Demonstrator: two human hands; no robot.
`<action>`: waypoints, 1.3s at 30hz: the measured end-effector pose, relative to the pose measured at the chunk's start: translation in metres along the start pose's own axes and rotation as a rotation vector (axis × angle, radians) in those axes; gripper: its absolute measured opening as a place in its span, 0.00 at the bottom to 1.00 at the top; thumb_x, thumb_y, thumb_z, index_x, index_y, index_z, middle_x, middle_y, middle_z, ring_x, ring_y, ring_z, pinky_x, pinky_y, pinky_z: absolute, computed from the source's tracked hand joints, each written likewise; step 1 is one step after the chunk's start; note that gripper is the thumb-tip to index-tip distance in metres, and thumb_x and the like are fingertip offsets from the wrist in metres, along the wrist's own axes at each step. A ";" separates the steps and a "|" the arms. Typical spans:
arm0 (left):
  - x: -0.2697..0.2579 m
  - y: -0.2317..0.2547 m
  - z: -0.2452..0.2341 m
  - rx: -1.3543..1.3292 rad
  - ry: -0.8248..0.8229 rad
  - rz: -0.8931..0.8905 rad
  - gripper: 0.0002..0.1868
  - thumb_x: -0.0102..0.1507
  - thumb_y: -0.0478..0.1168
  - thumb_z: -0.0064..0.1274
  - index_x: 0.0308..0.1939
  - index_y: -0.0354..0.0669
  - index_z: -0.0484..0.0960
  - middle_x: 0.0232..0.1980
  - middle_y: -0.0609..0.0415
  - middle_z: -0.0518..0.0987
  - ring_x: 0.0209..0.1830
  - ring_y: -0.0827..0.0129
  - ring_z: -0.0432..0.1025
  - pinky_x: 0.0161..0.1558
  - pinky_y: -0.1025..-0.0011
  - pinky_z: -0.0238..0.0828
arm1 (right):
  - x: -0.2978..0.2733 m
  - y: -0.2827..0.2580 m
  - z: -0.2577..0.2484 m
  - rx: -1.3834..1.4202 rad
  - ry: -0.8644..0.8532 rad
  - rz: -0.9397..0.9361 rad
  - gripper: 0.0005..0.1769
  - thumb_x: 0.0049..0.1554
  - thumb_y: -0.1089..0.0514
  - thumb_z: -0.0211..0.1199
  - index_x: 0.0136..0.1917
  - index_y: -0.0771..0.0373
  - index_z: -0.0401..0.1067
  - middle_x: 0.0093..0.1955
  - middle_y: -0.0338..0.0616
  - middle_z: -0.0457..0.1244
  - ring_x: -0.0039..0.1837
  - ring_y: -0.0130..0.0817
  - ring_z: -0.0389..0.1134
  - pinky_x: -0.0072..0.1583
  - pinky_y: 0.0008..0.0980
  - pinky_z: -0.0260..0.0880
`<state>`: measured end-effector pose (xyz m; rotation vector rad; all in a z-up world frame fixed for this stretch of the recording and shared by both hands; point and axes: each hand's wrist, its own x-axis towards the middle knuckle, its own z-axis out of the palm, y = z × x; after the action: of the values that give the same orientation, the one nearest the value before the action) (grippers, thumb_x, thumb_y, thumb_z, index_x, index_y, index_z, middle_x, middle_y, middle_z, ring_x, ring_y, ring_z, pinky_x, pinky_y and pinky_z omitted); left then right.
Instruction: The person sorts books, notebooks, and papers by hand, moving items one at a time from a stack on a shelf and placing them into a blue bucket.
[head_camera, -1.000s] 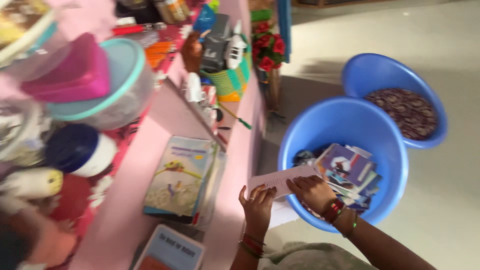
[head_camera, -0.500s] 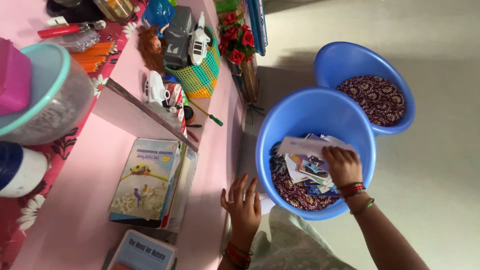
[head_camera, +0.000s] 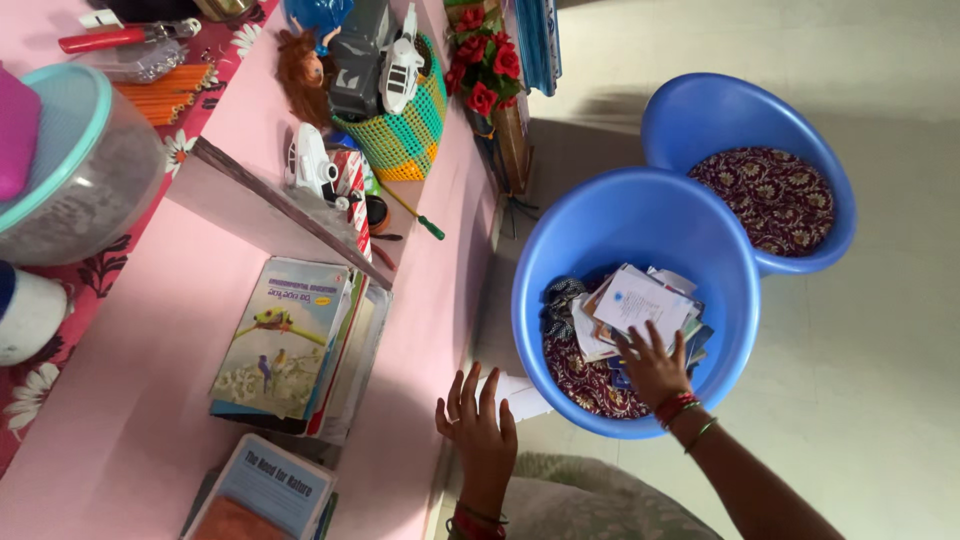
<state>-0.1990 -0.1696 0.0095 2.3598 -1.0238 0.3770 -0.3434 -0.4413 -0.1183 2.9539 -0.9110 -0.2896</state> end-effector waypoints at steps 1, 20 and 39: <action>0.000 0.002 0.003 0.006 0.004 0.003 0.25 0.64 0.44 0.49 0.66 0.53 0.76 0.74 0.54 0.67 0.77 0.57 0.55 0.72 0.46 0.36 | -0.001 -0.004 0.000 0.022 0.012 -0.025 0.39 0.57 0.43 0.63 0.78 0.42 0.53 0.82 0.33 0.46 0.83 0.41 0.40 0.76 0.73 0.38; -0.007 -0.002 -0.023 0.106 0.084 -0.069 0.25 0.63 0.41 0.50 0.66 0.51 0.74 0.76 0.52 0.64 0.80 0.48 0.46 0.71 0.43 0.35 | 0.010 -0.047 -0.108 0.172 0.268 -0.156 0.33 0.58 0.45 0.58 0.76 0.42 0.57 0.81 0.40 0.48 0.85 0.51 0.37 0.78 0.69 0.33; -0.021 -0.101 -0.085 0.255 0.173 -0.281 0.27 0.60 0.39 0.56 0.64 0.50 0.75 0.76 0.51 0.63 0.80 0.48 0.45 0.70 0.43 0.37 | 0.050 -0.140 -0.130 0.248 0.410 -0.328 0.37 0.55 0.48 0.61 0.77 0.41 0.56 0.81 0.41 0.50 0.85 0.54 0.42 0.77 0.73 0.39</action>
<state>-0.1416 -0.0508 0.0335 2.5958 -0.5825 0.6215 -0.2005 -0.3558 -0.0115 3.1903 -0.4392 0.4413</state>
